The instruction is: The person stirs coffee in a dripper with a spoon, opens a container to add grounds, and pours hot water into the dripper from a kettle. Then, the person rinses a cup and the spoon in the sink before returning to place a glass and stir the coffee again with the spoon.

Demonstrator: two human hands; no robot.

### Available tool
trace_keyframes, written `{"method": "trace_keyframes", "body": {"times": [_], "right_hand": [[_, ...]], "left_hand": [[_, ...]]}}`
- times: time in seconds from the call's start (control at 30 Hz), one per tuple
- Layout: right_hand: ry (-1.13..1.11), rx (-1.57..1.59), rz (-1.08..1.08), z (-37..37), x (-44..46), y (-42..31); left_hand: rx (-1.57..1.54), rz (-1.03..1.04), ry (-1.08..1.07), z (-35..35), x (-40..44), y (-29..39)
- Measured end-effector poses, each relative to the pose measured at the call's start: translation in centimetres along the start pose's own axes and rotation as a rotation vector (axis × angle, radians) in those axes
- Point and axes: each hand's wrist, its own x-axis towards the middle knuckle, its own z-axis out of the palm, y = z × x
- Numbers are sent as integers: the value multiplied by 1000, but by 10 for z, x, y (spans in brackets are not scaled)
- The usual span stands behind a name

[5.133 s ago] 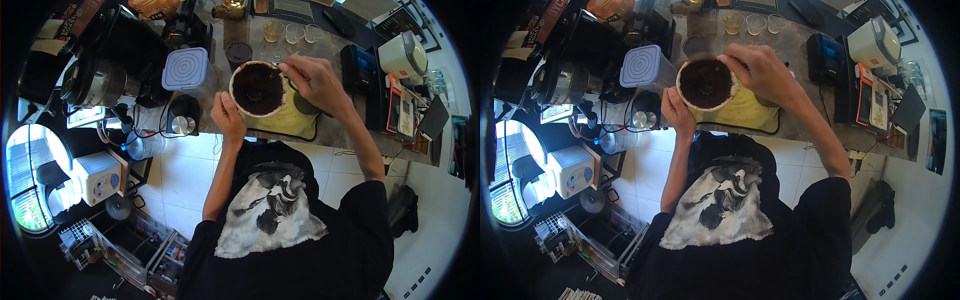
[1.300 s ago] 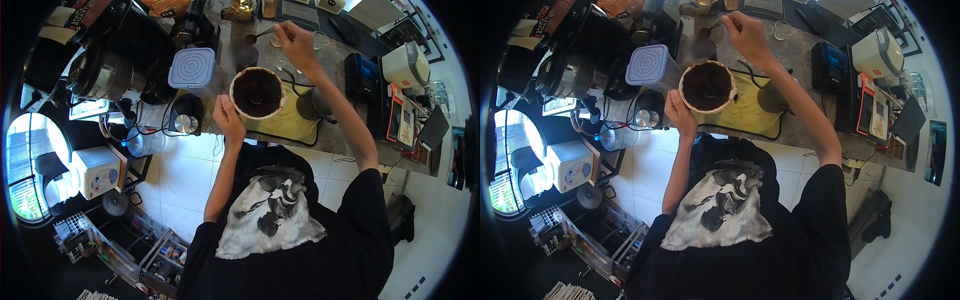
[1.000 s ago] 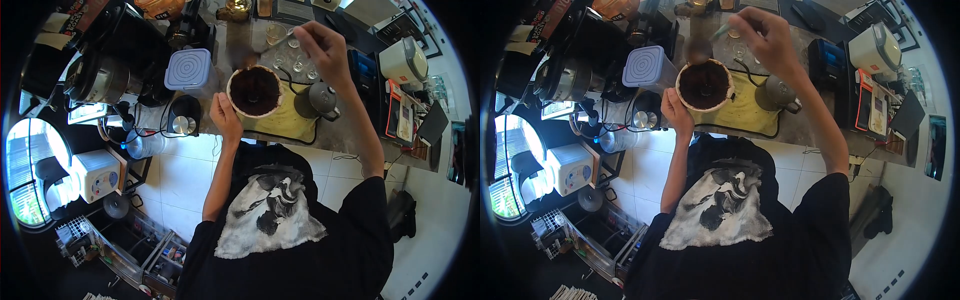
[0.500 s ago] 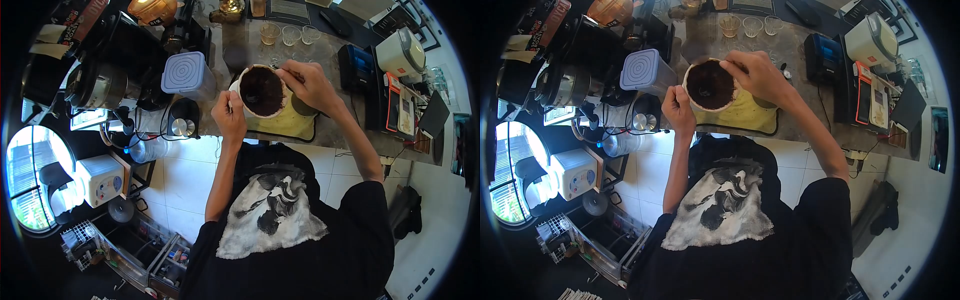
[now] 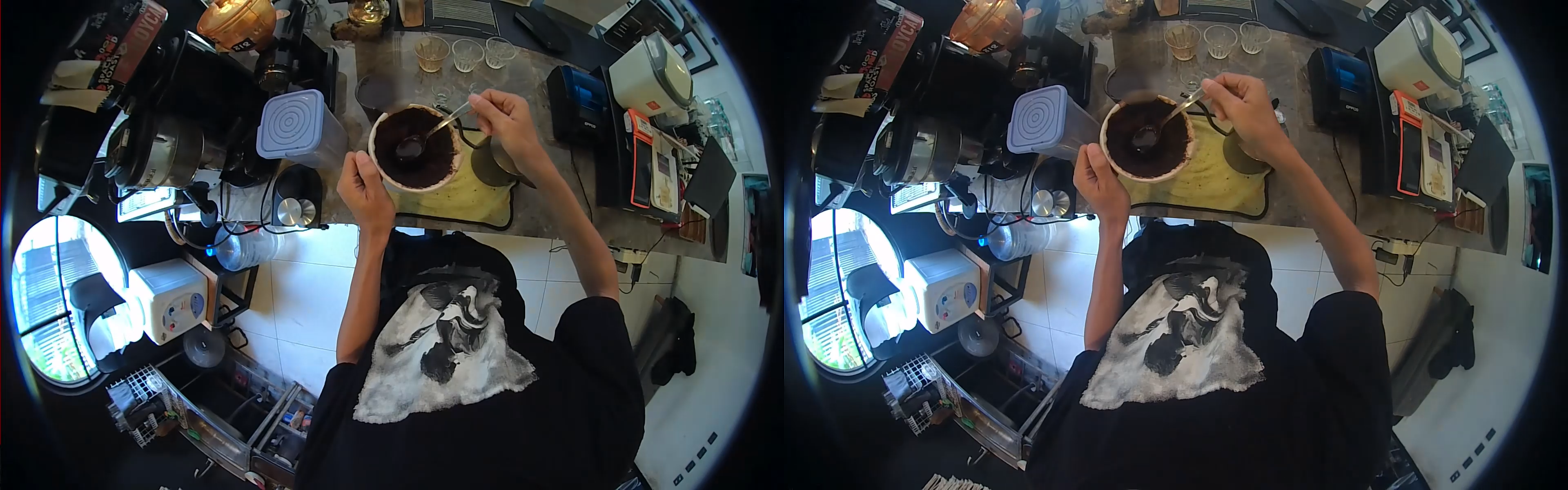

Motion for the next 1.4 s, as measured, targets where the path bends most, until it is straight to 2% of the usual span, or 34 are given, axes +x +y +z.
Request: {"method": "trace_keyframes", "body": {"times": [0.37,0.47,0.53,0.57,0.63,0.67,0.73,0.83,0.97,1.03,1.17,1.23,1.33,1.4], "right_hand": [[28,-56,-158,0,81,-14],[81,-149,-275,11,107,12],[170,-415,-349,22,115,18],[165,-414,-349,26,116,21],[169,-592,-559,36,114,22],[167,-594,-558,36,113,20],[36,-753,-670,36,112,13],[115,-596,-729,36,109,5],[127,-461,-582,26,85,-29],[86,-251,-528,20,69,-47],[-15,-270,-446,10,32,-74],[-134,-567,-526,9,15,-78],[-236,-735,-585,16,1,-78],[-237,-697,-626,19,0,-63]], "left_hand": [[-84,-50,114,-2,-4,-17],[-81,-53,99,-5,-6,-23],[-78,-52,105,-5,-6,-24],[-76,-51,105,-5,-7,-24],[-81,-50,115,-3,-6,-21],[-89,-48,120,-2,-6,-20],[-102,-46,117,-1,-5,-21],[-99,-40,113,-3,-5,-22],[-87,-41,112,-3,-4,-22],[-92,-49,111,-2,-3,-22],[-84,-31,113,0,-2,-21],[-86,-23,110,2,-1,-17],[-86,-6,104,5,-1,-15],[-86,5,100,6,-2,-14]]}}
